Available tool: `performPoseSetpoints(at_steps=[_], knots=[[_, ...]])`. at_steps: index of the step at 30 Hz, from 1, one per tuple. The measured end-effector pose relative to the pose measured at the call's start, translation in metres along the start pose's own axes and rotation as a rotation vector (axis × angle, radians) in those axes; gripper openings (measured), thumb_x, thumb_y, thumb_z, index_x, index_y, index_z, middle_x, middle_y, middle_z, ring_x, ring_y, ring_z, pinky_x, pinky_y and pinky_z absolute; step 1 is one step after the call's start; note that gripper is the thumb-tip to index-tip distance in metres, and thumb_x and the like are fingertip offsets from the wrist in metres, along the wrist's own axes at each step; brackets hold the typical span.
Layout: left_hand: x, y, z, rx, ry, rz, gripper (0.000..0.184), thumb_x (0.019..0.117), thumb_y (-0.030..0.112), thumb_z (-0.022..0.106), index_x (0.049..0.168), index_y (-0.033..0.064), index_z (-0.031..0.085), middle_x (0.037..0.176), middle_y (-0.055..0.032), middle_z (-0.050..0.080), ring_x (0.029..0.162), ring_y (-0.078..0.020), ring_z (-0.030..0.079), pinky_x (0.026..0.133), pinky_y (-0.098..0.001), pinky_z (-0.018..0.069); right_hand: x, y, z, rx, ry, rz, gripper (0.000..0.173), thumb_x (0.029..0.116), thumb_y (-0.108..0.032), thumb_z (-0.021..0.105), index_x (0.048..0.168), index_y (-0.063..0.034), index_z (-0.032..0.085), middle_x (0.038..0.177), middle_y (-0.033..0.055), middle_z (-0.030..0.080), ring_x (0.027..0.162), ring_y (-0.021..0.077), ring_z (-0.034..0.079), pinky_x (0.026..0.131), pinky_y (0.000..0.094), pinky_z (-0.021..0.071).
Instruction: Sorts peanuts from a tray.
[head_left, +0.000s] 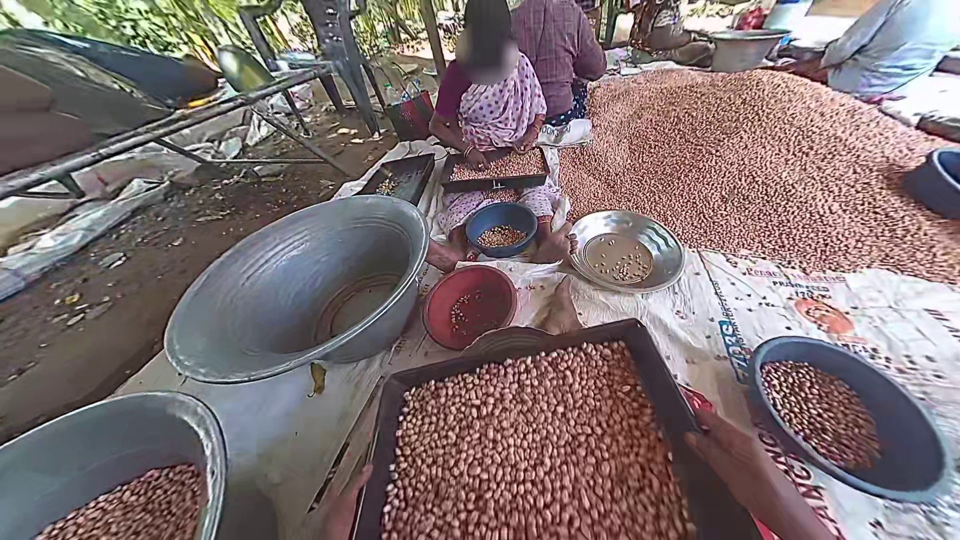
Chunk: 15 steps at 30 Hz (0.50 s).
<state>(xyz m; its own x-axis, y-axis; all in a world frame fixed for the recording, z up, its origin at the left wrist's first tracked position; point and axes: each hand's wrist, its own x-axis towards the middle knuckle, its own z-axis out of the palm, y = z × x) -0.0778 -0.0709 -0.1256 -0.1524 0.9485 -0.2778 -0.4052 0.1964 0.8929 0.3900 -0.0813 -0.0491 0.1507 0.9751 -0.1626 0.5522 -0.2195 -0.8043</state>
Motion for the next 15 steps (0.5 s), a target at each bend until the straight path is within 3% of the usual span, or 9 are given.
performPoseSetpoints(at_steps=[1,3,5,6,7,8,10,11,15], knots=[[-0.009,-0.004,0.009,-0.019,0.006,-0.011,0.033,0.1096,0.014,0.023,0.128,0.0161,0.052,0.102,0.0128,0.075,0.093,0.0027,0.071,0.085,-0.0208,0.0598,-0.008,0.006,-0.010,0.015,0.022,0.008,0.034,0.0998,-0.010,0.056,0.128,0.0086,0.061,0.094,0.0140,0.069,0.079,0.0138,0.064,0.075,0.0370,0.0535],[-0.009,-0.006,0.036,-0.054,-0.001,0.016,0.037,0.1085,0.012,0.026,0.138,0.0107,0.048,0.111,0.0081,0.074,0.099,0.0012,0.070,0.089,-0.0212,0.0590,0.009,0.023,-0.027,0.032,0.086,0.068,0.031,0.1003,-0.012,0.053,0.124,0.0050,0.063,0.096,0.0094,0.068,0.081,0.0079,0.062,0.078,0.0324,0.0527],[0.012,0.003,0.067,-0.024,0.046,0.025,0.040,0.1092,0.014,0.030,0.146,0.0084,0.044,0.118,0.0019,0.070,0.100,-0.0009,0.069,0.086,-0.0215,0.0586,0.053,0.036,-0.030,0.010,0.132,0.060,0.031,0.1024,-0.016,0.051,0.122,0.0044,0.064,0.099,0.0124,0.067,0.084,0.0123,0.062,0.079,0.0370,0.0510],[0.028,0.008,0.073,0.000,0.039,0.026,0.043,0.1094,0.015,0.030,0.150,0.0079,0.039,0.121,-0.0003,0.066,0.100,-0.0013,0.067,0.085,-0.0213,0.0571,0.072,0.035,-0.027,-0.012,0.132,0.038,0.032,0.1034,-0.018,0.050,0.122,0.0047,0.064,0.104,0.0170,0.067,0.090,0.0188,0.063,0.084,0.0441,0.0502],[0.043,0.010,0.071,0.006,0.035,0.036,0.041,0.1100,0.016,0.030,0.150,0.0078,0.039,0.118,-0.0008,0.066,0.097,-0.0018,0.067,0.082,-0.0216,0.0579,0.083,0.028,-0.020,-0.027,0.129,0.029,0.033,0.1049,-0.018,0.050,0.124,0.0045,0.064,0.106,0.0205,0.068,0.093,0.0246,0.064,0.086,0.0501,0.0483],[0.053,0.011,0.061,-0.011,0.015,0.047,0.040,0.1103,0.016,0.028,0.148,0.0088,0.040,0.115,-0.0002,0.067,0.095,-0.0026,0.068,0.081,-0.0225,0.0590,0.085,0.018,-0.012,-0.039,0.115,0.033,0.031,0.1067,-0.017,0.050,0.125,0.0035,0.064,0.105,0.0200,0.068,0.092,0.0244,0.063,0.086,0.0489,0.0484],[0.056,0.013,0.036,-0.052,0.016,0.045,0.035,0.1112,0.017,0.027,0.135,0.0119,0.051,0.104,0.0022,0.074,0.090,-0.0039,0.072,0.076,-0.0242,0.0618,0.069,-0.002,0.005,-0.013,0.084,0.002,0.027,0.1063,-0.011,0.050,0.123,0.0050,0.063,0.093,0.0142,0.065,0.080,0.0161,0.059,0.076,0.0386,0.0479],[0.049,0.014,0.022,-0.025,0.017,0.041,0.035,0.1112,0.017,0.025,0.135,0.0133,0.052,0.103,0.0048,0.074,0.090,-0.0021,0.072,0.077,-0.0225,0.0618,0.058,-0.002,0.013,0.008,0.056,-0.017,0.026,0.1048,-0.011,0.051,0.122,0.0043,0.063,0.088,0.0094,0.065,0.074,0.0105,0.058,0.072,0.0329,0.0491],[0.029,-0.013,-0.015,0.066,0.119,0.007,0.039,0.1091,0.013,0.030,0.145,0.0113,0.044,0.111,0.0053,0.071,0.092,0.0012,0.070,0.078,-0.0188,0.0600,0.044,0.013,0.031,0.029,-0.063,0.010,0.023,0.1040,-0.011,0.053,0.119,0.0028,0.064,0.081,0.0052,0.062,0.069,0.0083,0.056,0.067,0.0307,0.0485]])
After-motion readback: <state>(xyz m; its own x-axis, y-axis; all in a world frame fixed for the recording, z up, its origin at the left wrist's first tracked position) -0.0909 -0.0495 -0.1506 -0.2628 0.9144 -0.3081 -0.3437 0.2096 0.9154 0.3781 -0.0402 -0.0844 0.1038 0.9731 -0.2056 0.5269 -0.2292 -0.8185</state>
